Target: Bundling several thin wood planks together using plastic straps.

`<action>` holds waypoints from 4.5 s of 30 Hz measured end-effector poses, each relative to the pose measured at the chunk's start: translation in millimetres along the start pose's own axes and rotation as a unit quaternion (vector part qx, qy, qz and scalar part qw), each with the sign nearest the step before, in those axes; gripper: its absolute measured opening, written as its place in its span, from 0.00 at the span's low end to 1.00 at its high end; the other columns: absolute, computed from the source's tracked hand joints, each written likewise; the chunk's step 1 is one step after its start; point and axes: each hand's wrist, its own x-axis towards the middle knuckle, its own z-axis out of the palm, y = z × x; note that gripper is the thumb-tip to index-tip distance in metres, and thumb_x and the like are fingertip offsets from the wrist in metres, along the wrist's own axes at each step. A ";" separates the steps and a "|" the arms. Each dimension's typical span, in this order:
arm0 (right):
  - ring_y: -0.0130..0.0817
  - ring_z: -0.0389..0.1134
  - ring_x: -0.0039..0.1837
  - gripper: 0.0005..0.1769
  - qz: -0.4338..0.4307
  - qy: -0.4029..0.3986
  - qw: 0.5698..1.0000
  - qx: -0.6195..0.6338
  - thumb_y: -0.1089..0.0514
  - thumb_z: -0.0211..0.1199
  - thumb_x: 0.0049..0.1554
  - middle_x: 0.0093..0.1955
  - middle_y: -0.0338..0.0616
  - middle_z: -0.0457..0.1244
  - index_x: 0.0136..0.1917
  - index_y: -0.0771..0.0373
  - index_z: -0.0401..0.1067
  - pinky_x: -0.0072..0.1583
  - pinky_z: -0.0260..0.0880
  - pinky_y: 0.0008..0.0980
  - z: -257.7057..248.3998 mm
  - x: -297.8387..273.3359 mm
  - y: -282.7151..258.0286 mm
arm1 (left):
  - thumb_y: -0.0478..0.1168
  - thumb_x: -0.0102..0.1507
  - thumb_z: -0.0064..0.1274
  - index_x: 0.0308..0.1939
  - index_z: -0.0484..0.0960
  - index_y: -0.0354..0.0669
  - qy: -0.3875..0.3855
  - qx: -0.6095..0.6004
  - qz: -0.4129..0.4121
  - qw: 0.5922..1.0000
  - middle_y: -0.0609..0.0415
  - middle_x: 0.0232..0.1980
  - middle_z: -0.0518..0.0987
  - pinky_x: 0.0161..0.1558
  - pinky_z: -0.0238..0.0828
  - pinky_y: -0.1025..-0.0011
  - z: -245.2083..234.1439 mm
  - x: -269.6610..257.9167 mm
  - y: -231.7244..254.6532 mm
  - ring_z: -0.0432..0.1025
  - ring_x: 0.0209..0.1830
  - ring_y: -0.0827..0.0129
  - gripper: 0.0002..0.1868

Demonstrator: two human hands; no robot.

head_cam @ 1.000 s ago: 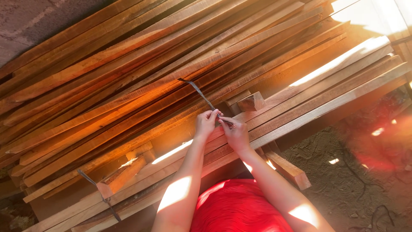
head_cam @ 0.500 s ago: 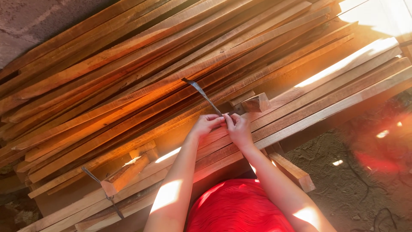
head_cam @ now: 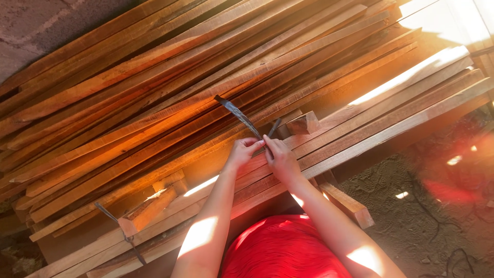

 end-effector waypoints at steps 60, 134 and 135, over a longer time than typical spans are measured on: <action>0.39 0.65 0.67 0.04 -0.040 0.045 0.998 0.000 0.59 0.65 0.57 0.55 0.37 0.67 0.48 0.58 0.76 0.66 0.59 0.43 -2.7 -26.6 14.0 | 0.48 0.73 0.43 0.34 0.82 0.38 0.003 -0.019 -0.117 0.993 0.56 0.32 0.81 0.41 0.71 0.74 23.5 63.1 -67.2 0.73 0.32 0.73 0.21; 0.37 0.66 0.55 0.07 -0.109 -0.025 0.991 -0.080 0.58 0.63 0.55 0.50 0.37 0.68 0.48 0.59 0.73 0.59 0.60 0.41 -6.5 -40.7 14.6 | 0.47 0.69 0.46 0.39 0.77 0.42 0.135 -0.170 -0.271 0.938 0.58 0.28 0.74 0.32 0.67 0.69 6.5 56.9 -52.7 0.70 0.26 0.70 0.13; 0.37 0.66 0.55 0.06 -0.103 -0.027 0.991 -0.086 0.58 0.63 0.56 0.50 0.37 0.68 0.48 0.58 0.73 0.59 0.60 0.41 -7.5 -38.9 15.0 | 0.52 0.68 0.50 0.41 0.81 0.41 0.098 -0.061 -0.244 0.963 0.60 0.31 0.78 0.35 0.68 0.72 5.5 50.2 -38.6 0.72 0.30 0.74 0.17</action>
